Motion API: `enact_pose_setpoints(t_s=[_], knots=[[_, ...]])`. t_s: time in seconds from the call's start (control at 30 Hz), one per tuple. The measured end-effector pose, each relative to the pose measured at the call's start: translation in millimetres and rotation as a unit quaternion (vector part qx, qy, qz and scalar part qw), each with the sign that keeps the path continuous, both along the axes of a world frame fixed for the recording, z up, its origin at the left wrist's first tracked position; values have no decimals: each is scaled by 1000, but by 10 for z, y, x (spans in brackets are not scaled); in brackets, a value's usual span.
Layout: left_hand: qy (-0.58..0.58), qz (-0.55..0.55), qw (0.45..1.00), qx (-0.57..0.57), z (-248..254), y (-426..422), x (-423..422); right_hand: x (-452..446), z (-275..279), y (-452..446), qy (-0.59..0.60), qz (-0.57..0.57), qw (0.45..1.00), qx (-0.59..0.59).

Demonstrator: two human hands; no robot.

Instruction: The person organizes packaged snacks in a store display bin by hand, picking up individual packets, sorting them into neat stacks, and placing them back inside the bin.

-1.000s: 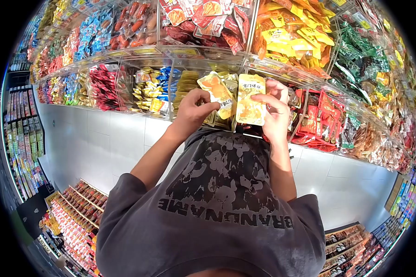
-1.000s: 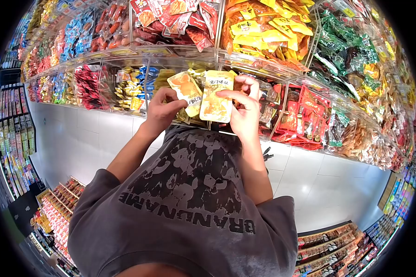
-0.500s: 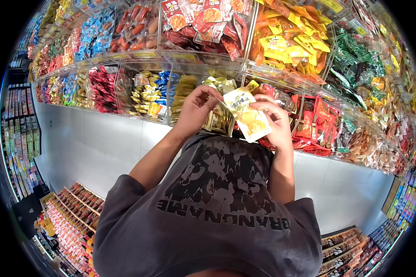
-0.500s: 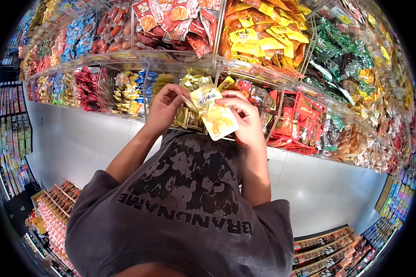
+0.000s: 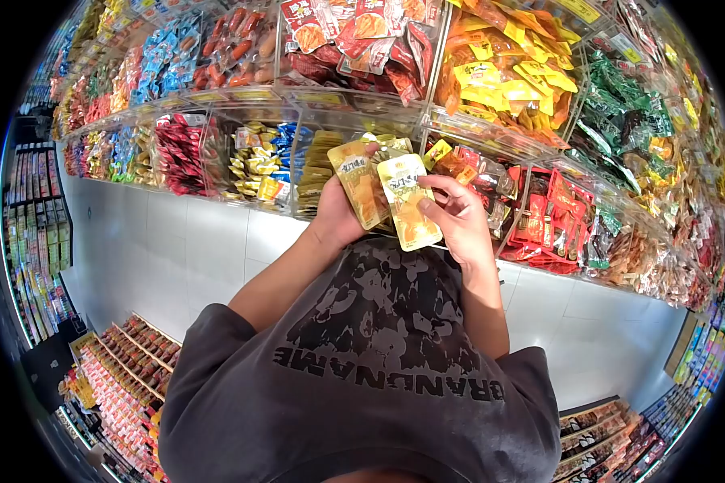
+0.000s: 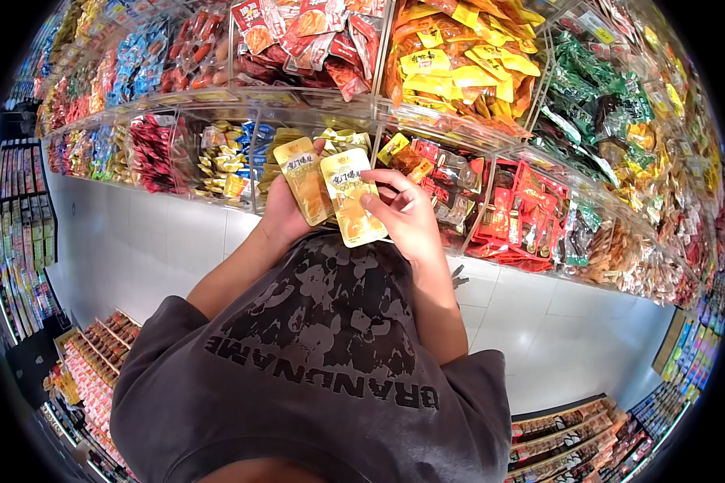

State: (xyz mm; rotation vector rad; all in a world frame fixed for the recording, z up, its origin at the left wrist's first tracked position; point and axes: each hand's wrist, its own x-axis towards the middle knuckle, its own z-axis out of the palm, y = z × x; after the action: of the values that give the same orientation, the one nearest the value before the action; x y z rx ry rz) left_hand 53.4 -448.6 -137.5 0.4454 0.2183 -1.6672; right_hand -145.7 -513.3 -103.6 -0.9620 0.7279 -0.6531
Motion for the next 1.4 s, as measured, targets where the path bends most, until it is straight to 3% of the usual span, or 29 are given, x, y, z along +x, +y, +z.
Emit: enact_pose_setpoints(t_s=[0.17,0.2,0.3,0.4,0.47,0.53,0.63,0.7,0.77,0.83,0.9,1.07,1.17,1.4], knots=[[43,-30,995,-84,196,-26,-49,90,-33,10,49,1,996,-75],[40,-55,987,-143,178,-28,-50,136,-7,27,42,0,995,-92],[-38,-74,988,-127,236,-26,-94,283,-18,73,119,-25,969,-214],[-90,-90,986,-104,250,-21,-104,332,60,86,185,1,951,-248],[-107,-80,988,-74,261,11,-108,345,49,90,259,-17,874,-410],[-194,-117,972,-60,261,68,-110,383,118,109,257,-39,871,-416],[-218,-122,966,-64,184,100,36,372,44,72,259,-64,866,-422],[-154,-71,985,-39,96,129,201,365,-109,32,262,-67,865,-423],[-119,7,992,-39,2,161,403,403,-230,-2,220,-70,920,-318],[-135,50,989,-27,10,197,592,462,-192,-24,215,-54,926,-304],[-144,84,985,-38,2,245,752,535,-219,-81,186,60,921,-336],[-161,152,974,-38,86,310,935,849,-423,-45,283,255,839,-389],[-182,154,971,-15,164,319,916,1029,-758,109,363,268,770,-452],[-166,121,978,-26,233,494,976,1314,-976,347,542,287,649,-449]])
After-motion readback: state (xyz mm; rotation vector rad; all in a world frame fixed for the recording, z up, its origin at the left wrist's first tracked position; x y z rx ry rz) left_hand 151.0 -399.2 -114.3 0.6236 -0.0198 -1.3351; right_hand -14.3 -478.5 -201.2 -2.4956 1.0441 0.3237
